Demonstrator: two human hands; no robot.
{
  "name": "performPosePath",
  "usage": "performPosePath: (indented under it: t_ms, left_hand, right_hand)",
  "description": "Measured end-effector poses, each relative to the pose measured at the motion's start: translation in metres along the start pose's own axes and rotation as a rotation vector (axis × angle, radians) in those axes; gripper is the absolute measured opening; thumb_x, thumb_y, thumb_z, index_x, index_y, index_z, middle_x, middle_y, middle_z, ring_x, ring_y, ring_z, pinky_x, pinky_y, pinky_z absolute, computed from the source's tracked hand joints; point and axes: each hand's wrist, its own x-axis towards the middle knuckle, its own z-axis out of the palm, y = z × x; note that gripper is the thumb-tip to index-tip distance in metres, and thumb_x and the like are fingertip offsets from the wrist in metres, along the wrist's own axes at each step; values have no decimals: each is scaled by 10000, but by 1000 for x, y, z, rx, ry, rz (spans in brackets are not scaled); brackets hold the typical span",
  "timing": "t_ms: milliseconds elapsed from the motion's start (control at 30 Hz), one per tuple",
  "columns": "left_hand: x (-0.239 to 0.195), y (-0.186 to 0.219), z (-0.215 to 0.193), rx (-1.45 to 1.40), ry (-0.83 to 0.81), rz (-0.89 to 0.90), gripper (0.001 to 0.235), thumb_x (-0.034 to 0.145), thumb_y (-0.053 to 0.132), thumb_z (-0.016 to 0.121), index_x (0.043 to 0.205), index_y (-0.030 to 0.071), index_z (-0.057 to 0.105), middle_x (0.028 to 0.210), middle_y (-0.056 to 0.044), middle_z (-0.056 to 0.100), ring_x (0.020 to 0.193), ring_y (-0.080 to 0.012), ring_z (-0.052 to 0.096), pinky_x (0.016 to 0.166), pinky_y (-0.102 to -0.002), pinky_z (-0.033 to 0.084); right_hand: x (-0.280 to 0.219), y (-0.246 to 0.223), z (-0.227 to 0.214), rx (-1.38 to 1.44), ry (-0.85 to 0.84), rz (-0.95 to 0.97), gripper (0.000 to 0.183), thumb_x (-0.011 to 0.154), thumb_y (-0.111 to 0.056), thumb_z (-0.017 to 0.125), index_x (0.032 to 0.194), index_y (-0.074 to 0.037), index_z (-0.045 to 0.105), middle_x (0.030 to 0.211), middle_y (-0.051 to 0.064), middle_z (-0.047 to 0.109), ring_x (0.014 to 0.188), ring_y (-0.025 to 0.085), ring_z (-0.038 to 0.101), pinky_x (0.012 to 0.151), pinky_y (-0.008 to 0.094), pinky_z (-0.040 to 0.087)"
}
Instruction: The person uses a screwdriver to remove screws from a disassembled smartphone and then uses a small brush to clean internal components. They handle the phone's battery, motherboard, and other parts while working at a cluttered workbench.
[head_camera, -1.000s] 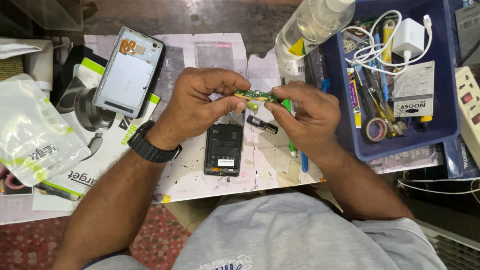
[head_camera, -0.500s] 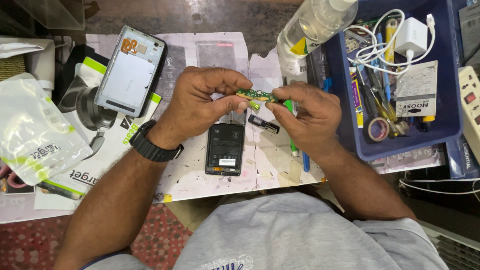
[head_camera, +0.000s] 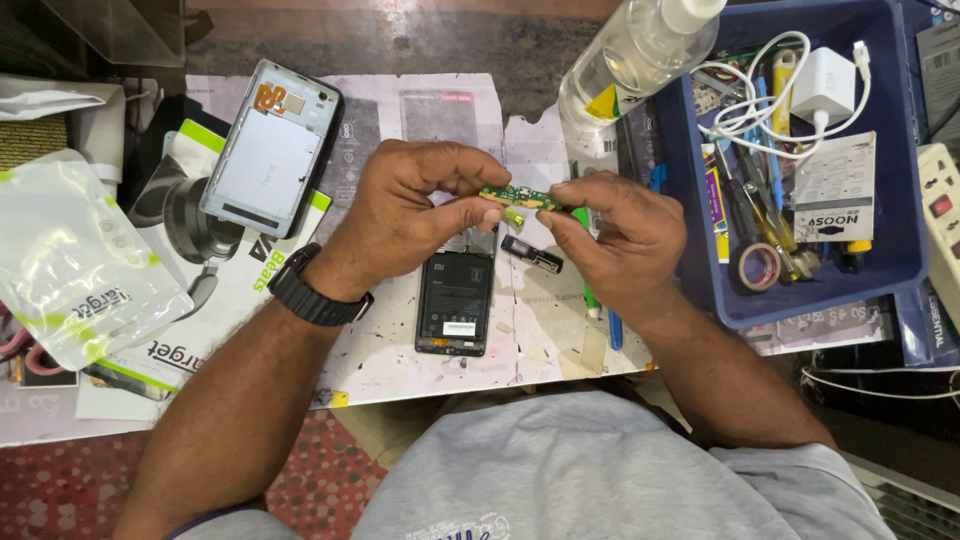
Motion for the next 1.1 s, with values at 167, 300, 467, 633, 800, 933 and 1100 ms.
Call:
performPosePath:
  t_ms: [167, 300, 467, 633, 800, 933, 1100]
  left_hand:
    - [1, 3, -1, 20, -4, -7, 250, 913, 71, 820, 1138, 3, 735, 972, -67, 775, 852, -82, 713, 772, -230, 595]
    - [0, 5, -1, 54, -11, 21, 231, 923, 83, 819, 1124, 7, 735, 1012, -72, 774, 897, -93, 728, 801, -239, 604]
    - [1, 6, 0, -4, -40, 19, 255, 936, 64, 795, 1173, 18, 712, 1023, -62, 774, 942, -105, 747, 849, -248, 616]
    - [0, 4, 1, 24, -21, 3, 250, 934, -5, 767, 1178, 18, 719, 1034, -66, 775, 927, -99, 737, 841, -245, 614]
    - [-1, -1, 1, -59, -22, -34, 250, 955, -22, 744, 1203, -7, 708, 1033, -76, 770, 921, -95, 724, 828, -239, 603]
    - [-3, -6, 0, -261, -45, -129, 263, 977, 10, 728, 1233, -29, 682, 1025, -76, 769, 911, -92, 728, 821, -236, 610]
    - [-3, -11, 2, -365, -62, -157, 307, 956, 30, 756, 1245, -37, 677, 1041, -82, 766, 927, -99, 728, 829, -240, 606]
  right_hand:
    - [1, 0, 0, -18, 5, 16, 288, 882, 57, 848, 1122, 23, 692, 1011, 149, 739, 877, 164, 724, 714, 246, 543]
    - [-1, 2, 0, 27, -10, 14, 221, 925, 61, 807, 1109, 29, 688, 1005, 142, 748, 884, 157, 733, 696, 228, 549]
    - [-8, 8, 1, 273, -47, 259, 118, 1006, 23, 709, 1111, 50, 663, 954, 145, 749, 821, 147, 738, 709, 255, 589]
    - [-10, 16, 3, 808, -90, 490, 168, 1058, -12, 632, 1211, 54, 607, 985, 177, 739, 802, 182, 723, 680, 304, 608]
    - [-10, 20, 5, 890, -93, 549, 171, 1043, -15, 636, 1194, 59, 607, 970, 190, 732, 823, 209, 737, 661, 318, 624]
    - [-12, 21, 4, 895, -94, 527, 155, 1048, -21, 635, 1180, 54, 601, 977, 195, 732, 822, 204, 738, 669, 313, 624]
    - [-10, 21, 6, 866, -101, 522, 138, 1051, -24, 632, 1163, 49, 602, 967, 196, 737, 784, 193, 732, 662, 303, 618]
